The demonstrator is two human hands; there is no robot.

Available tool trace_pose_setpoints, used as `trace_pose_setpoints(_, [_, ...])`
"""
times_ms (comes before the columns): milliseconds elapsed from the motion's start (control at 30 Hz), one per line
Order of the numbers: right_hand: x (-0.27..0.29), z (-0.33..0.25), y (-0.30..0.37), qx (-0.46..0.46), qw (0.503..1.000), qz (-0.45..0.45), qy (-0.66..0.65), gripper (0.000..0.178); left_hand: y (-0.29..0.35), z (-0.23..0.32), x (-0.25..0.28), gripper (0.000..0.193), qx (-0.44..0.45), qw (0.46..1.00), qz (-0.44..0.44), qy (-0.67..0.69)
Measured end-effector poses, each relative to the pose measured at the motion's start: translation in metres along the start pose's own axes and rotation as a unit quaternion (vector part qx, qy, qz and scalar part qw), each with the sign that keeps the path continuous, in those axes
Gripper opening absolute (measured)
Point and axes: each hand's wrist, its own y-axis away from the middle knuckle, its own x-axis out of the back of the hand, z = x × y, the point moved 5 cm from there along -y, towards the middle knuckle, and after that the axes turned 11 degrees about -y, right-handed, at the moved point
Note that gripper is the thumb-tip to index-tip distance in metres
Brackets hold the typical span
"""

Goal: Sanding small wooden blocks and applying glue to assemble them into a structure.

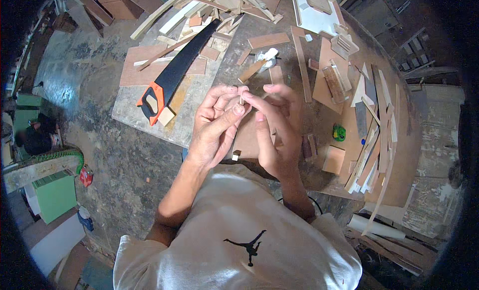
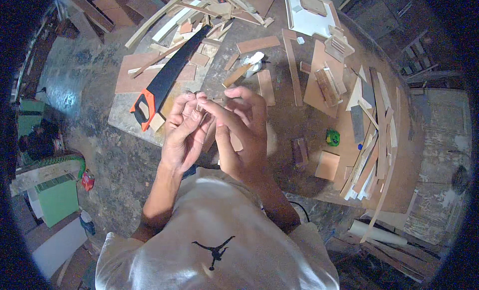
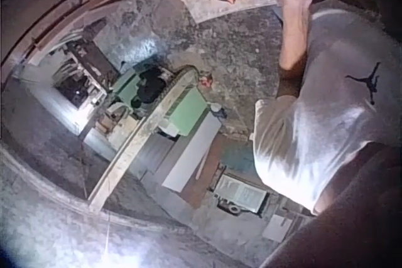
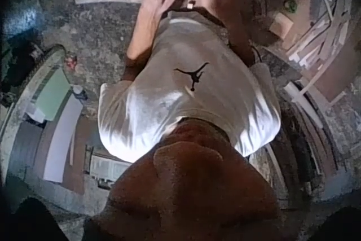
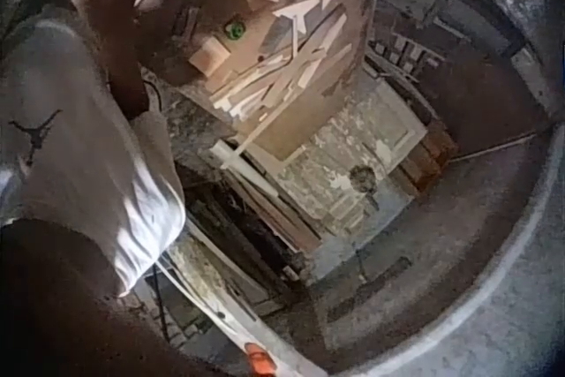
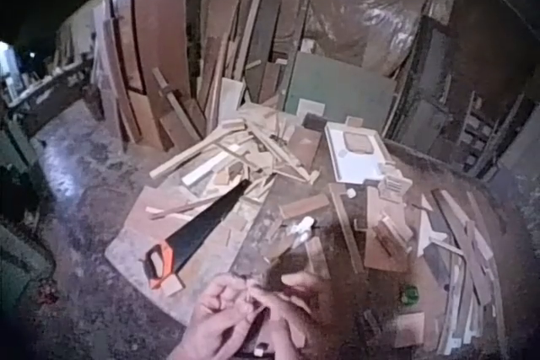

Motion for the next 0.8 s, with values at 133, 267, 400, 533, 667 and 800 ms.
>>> trace_pose_setpoints(133, [-0.0021,0.0041,0.0033,0.020,0.999,0.011,0.049,0.044,0.0007,-0.0011,0.0018,0.035,0.006,1.000,0.016,-0.012])
trace_pose_setpoints(267, [-0.0011,0.0014,0.0029,0.055,0.995,0.016,0.083,0.051,-0.0003,-0.0008,0.0011,0.033,0.000,1.000,0.009,-0.010])
trace_pose_setpoints(400, [0.0006,-0.0008,0.0042,0.072,0.991,0.011,0.110,0.051,-0.0008,-0.0025,0.0015,0.032,0.008,1.000,0.015,-0.003])
trace_pose_setpoints(533, [0.0004,0.0027,0.0071,0.081,0.990,0.020,0.116,0.056,-0.0007,-0.0034,0.0022,0.031,0.011,1.000,0.025,-0.005])
trace_pose_setpoints(667, [0.0022,0.0048,0.0071,0.106,0.979,0.008,0.173,0.056,-0.0012,-0.0050,0.0039,0.030,0.013,1.000,0.024,-0.005])
trace_pose_setpoints(800, [0.0027,0.0043,0.0080,0.115,0.978,0.005,0.173,0.057,-0.0007,-0.0055,0.0037,0.030,0.020,0.999,0.030,0.004])
